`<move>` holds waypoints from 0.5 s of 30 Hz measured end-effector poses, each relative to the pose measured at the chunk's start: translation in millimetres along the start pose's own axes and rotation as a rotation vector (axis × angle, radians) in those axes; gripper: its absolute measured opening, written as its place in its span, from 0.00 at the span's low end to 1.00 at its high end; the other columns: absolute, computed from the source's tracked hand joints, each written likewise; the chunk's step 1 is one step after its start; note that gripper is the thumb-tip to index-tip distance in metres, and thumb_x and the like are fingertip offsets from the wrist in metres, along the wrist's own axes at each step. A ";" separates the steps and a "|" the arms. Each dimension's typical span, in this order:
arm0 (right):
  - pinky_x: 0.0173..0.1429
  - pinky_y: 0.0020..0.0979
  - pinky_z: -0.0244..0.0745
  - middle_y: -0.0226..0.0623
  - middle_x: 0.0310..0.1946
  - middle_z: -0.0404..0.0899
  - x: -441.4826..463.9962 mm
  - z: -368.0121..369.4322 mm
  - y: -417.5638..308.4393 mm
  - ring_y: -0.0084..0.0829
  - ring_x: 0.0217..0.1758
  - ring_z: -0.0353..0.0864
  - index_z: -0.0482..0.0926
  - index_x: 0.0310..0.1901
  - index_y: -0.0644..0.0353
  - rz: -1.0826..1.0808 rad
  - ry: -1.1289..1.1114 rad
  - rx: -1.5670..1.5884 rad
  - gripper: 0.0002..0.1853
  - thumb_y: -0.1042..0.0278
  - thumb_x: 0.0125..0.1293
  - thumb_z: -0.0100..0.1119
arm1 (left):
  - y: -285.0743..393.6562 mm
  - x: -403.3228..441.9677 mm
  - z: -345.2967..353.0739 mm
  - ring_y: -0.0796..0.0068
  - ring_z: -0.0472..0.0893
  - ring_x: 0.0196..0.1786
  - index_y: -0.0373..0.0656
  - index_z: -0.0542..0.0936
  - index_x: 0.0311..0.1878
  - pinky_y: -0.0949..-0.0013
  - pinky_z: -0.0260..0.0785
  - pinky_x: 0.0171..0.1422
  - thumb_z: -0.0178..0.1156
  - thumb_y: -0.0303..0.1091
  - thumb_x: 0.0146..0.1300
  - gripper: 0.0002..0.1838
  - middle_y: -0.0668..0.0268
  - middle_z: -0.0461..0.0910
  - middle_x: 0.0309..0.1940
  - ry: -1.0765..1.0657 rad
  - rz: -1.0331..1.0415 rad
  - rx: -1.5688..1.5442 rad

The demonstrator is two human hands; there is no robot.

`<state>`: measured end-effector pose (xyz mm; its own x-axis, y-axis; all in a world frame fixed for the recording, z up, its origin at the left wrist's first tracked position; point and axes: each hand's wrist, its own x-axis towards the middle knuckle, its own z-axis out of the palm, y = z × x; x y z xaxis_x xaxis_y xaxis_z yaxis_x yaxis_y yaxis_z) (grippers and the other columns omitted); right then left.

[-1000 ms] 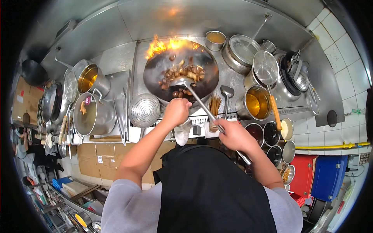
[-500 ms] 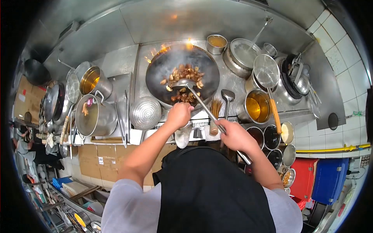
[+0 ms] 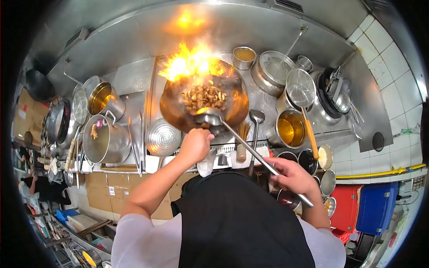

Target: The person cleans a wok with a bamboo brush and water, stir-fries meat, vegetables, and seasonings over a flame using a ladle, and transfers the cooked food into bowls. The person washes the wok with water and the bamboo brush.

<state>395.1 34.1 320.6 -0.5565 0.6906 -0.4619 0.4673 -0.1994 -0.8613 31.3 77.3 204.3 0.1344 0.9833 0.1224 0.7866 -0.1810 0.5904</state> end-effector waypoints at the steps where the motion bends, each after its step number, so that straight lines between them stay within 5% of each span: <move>1: 0.41 0.24 0.73 0.27 0.40 0.81 -12.1 -3.8 -15.0 0.16 0.36 0.75 0.73 0.78 0.59 0.075 0.010 0.162 0.34 0.83 0.70 0.61 | 6.9 -3.6 -6.0 0.37 0.84 0.46 0.36 0.88 0.36 0.40 0.75 0.56 0.61 0.33 0.73 0.12 0.44 0.87 0.36 -0.084 -0.038 -0.017; 4: 0.43 0.25 0.76 0.31 0.38 0.81 9.4 -17.2 0.1 0.19 0.37 0.78 0.75 0.77 0.55 0.013 -0.007 -0.129 0.35 0.81 0.66 0.63 | -11.3 6.5 15.1 0.36 0.84 0.47 0.36 0.86 0.37 0.41 0.75 0.57 0.61 0.33 0.73 0.12 0.44 0.86 0.38 0.012 0.029 -0.036; 5: 0.30 0.23 0.70 0.28 0.36 0.81 32.8 -8.3 11.5 0.16 0.27 0.74 0.73 0.78 0.58 -0.052 0.012 -0.078 0.36 0.84 0.67 0.60 | -19.0 15.6 25.8 0.37 0.84 0.47 0.36 0.86 0.37 0.41 0.75 0.57 0.61 0.33 0.73 0.11 0.44 0.86 0.39 0.049 0.025 -0.016; 6: 0.30 0.25 0.71 0.30 0.37 0.82 55.1 0.8 6.0 0.16 0.27 0.74 0.73 0.78 0.57 -0.019 0.060 -0.157 0.35 0.82 0.68 0.59 | -31.0 19.0 44.1 0.39 0.84 0.46 0.36 0.85 0.35 0.42 0.75 0.56 0.61 0.33 0.73 0.11 0.44 0.86 0.38 0.067 0.002 0.020; 8: 0.46 0.30 0.81 0.40 0.47 0.86 103.3 21.8 11.2 0.25 0.39 0.82 0.72 0.79 0.58 -0.089 0.167 -0.304 0.36 0.79 0.67 0.59 | -49.1 9.5 79.6 0.39 0.84 0.47 0.35 0.85 0.36 0.42 0.75 0.56 0.60 0.33 0.74 0.13 0.44 0.86 0.38 0.101 0.003 0.050; 11: 0.57 0.29 0.79 0.41 0.49 0.87 139.8 36.1 37.4 0.28 0.48 0.83 0.71 0.79 0.60 -0.168 0.247 -0.203 0.36 0.79 0.67 0.59 | -75.3 -20.2 107.4 0.39 0.83 0.46 0.35 0.85 0.36 0.42 0.74 0.56 0.59 0.34 0.75 0.13 0.45 0.85 0.37 0.120 0.033 0.083; 13: 0.60 0.28 0.77 0.39 0.48 0.86 117.2 40.8 26.6 0.27 0.51 0.82 0.71 0.79 0.62 -0.249 0.286 -0.264 0.36 0.80 0.68 0.59 | -83.1 -36.3 101.9 0.41 0.81 0.43 0.37 0.85 0.37 0.41 0.74 0.54 0.60 0.33 0.74 0.11 0.46 0.84 0.36 -0.117 0.003 0.033; 15: 0.59 0.28 0.78 0.36 0.47 0.85 88.6 39.6 30.0 0.26 0.50 0.82 0.71 0.80 0.61 -0.286 0.291 -0.120 0.36 0.83 0.69 0.59 | -79.2 -35.8 88.7 0.41 0.80 0.41 0.37 0.85 0.37 0.42 0.72 0.52 0.61 0.32 0.73 0.10 0.47 0.83 0.34 -0.128 -0.004 0.012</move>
<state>332.6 61.7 245.4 -0.4664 0.8771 -0.1145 0.4083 0.0987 -0.9075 17.7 58.0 82.4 0.2062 0.9784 0.0170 0.7942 -0.1775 0.5812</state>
